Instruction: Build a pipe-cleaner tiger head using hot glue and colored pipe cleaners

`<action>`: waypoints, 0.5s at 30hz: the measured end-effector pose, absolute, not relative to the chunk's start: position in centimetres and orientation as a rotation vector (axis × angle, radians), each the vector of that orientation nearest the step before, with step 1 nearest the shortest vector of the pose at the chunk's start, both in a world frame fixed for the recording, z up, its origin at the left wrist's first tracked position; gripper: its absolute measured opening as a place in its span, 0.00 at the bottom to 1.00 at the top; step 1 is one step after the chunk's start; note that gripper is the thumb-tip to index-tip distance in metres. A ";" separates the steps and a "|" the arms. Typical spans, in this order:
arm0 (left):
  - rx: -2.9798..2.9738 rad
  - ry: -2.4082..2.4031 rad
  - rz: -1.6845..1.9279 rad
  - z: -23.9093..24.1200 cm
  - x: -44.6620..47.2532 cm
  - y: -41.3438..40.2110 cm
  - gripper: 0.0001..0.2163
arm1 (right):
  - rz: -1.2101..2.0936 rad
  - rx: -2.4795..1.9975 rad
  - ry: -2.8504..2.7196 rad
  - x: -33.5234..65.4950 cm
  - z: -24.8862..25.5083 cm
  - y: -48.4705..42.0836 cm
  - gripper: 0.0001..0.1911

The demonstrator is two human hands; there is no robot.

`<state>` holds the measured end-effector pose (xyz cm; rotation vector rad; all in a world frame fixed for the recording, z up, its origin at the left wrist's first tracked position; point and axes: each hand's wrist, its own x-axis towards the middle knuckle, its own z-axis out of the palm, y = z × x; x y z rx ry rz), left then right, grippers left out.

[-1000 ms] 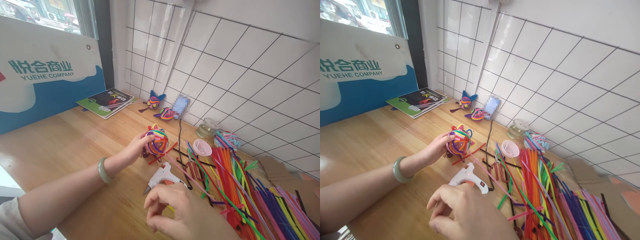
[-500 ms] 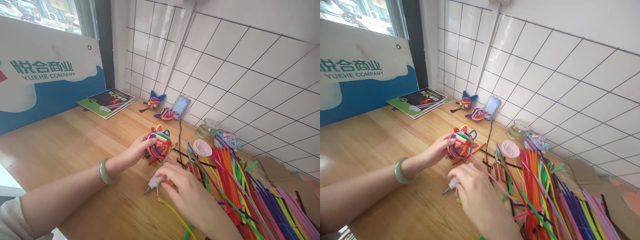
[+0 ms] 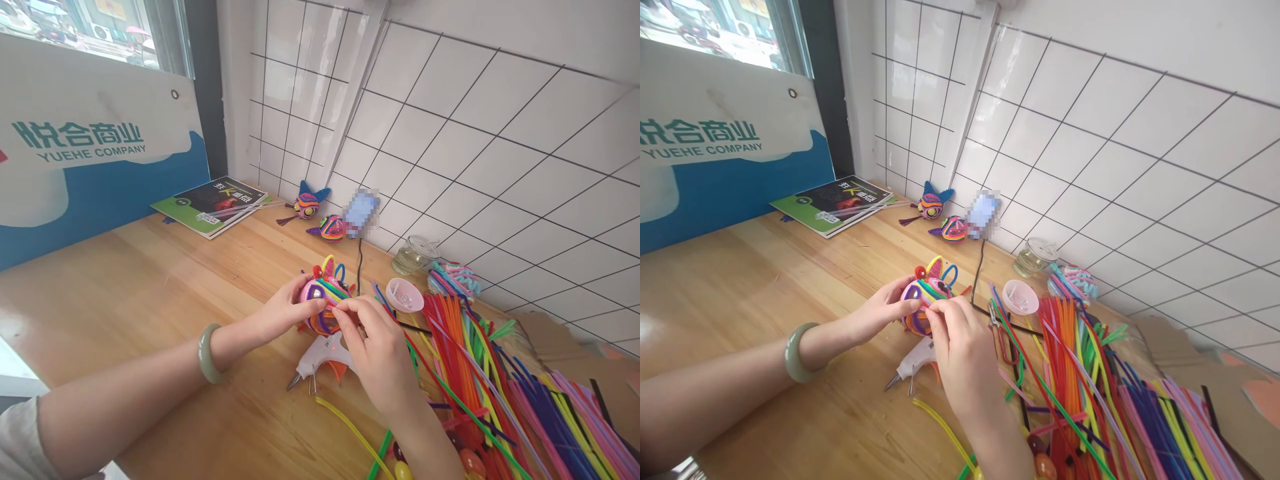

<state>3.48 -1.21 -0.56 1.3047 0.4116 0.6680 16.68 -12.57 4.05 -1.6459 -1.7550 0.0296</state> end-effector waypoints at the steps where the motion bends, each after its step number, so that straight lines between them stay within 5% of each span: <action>1: 1.296 0.410 0.657 -0.6 3.5 -1.2 0.19 | 0.020 -1.642 -1.764 16.8 4.0 -12.5 0.05; 12: 0.981 0.303 0.537 -0.6 3.7 -0.8 0.21 | 0.519 -1.652 -1.347 17.9 4.6 -12.4 0.12; 15: 0.923 0.330 0.588 -0.3 3.6 -0.2 0.19 | 0.405 -1.761 -1.229 21.1 4.9 -12.4 0.12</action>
